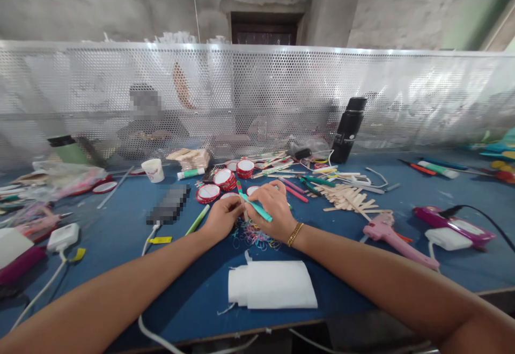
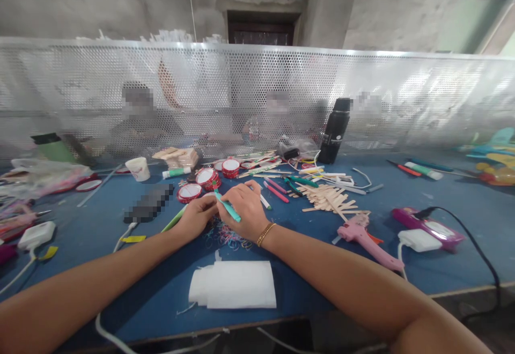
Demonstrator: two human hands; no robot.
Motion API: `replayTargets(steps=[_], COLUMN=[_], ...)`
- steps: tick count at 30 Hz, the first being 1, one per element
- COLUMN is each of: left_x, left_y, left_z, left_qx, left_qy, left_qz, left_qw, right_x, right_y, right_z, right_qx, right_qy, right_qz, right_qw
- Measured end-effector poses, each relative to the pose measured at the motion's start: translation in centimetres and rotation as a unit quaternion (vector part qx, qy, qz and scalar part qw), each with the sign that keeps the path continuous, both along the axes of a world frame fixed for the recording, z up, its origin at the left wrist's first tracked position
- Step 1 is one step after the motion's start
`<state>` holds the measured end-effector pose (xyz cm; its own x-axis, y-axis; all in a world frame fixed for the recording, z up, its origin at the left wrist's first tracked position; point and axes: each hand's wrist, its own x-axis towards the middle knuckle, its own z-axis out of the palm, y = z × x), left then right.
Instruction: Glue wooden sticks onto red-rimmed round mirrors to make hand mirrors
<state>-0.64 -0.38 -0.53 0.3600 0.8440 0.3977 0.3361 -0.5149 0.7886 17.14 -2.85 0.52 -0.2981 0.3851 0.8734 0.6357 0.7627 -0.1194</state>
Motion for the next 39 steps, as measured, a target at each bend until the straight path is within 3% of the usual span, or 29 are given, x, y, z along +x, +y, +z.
replayTargets(steps=[39], left_x=[0.11], left_y=[-0.20], left_z=[0.30], left_qx=[-0.011], left_qy=[-0.002], left_qz=[0.005], left_qw=[1.000], right_x=[0.03], right_y=[0.02], right_z=[-0.04], right_qx=[0.003], right_qy=[0.006], right_qz=[-0.011], right_qw=[1.000])
